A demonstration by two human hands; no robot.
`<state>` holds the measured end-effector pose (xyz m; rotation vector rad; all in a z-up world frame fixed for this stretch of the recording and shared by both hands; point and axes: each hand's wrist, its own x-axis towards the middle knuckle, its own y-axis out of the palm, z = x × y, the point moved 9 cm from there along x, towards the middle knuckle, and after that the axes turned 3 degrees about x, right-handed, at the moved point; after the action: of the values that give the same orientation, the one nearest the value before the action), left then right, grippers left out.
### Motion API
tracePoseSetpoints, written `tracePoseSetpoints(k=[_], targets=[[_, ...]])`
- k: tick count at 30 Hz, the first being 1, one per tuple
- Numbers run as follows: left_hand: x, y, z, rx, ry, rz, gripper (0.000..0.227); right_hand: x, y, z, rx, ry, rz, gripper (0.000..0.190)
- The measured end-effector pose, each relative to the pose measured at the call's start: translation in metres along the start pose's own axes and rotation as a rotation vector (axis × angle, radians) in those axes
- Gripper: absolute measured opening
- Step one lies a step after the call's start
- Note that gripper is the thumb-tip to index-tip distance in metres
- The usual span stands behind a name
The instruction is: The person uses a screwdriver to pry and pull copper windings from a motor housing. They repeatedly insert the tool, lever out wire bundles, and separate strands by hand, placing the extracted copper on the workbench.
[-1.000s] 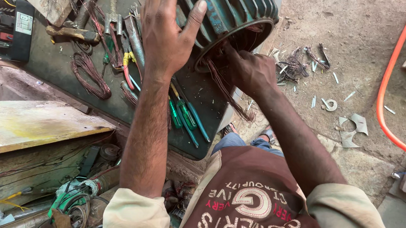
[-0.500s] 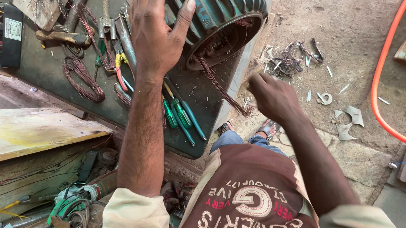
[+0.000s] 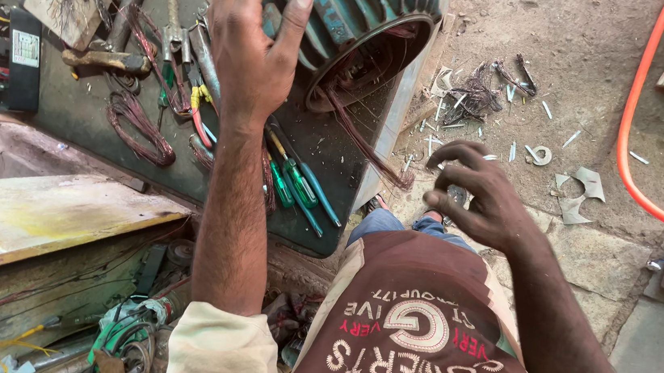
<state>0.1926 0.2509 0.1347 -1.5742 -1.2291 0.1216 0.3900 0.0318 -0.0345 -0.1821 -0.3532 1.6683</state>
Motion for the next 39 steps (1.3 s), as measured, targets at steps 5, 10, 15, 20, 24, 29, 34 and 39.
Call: tracePoseSetpoints(k=[5,10,15,20,24,29,34,39], targets=[[-0.002,0.006,0.007,0.076,0.012,0.033,0.049,-0.001,-0.048,0.023,-0.001,-0.094,-0.321,0.040],[0.008,0.014,0.022,0.352,0.086,0.127,0.075,0.017,-0.061,0.030,0.000,-0.054,-0.356,0.041],[0.007,0.028,0.062,0.246,-0.245,0.153,0.079,0.036,-0.065,0.042,0.045,-0.084,-0.359,0.040],[0.000,0.038,0.064,0.389,-0.204,0.136,0.071,0.062,-0.055,0.034,0.100,-0.103,-0.330,0.031],[0.011,0.043,0.064,0.380,-0.210,0.109,0.065,0.085,-0.057,0.033,0.187,-0.133,-0.383,0.029],[0.010,0.039,0.060,0.276,-0.218,0.027,0.047,0.113,-0.067,0.026,0.422,-0.134,-0.515,0.024],[0.006,0.024,0.045,0.210,-0.210,-0.114,0.045,0.138,-0.072,-0.012,0.627,-0.084,-0.527,0.026],[0.005,-0.001,0.036,0.043,-0.280,-0.193,0.042,0.215,-0.066,-0.046,0.874,-0.124,-0.340,0.048]])
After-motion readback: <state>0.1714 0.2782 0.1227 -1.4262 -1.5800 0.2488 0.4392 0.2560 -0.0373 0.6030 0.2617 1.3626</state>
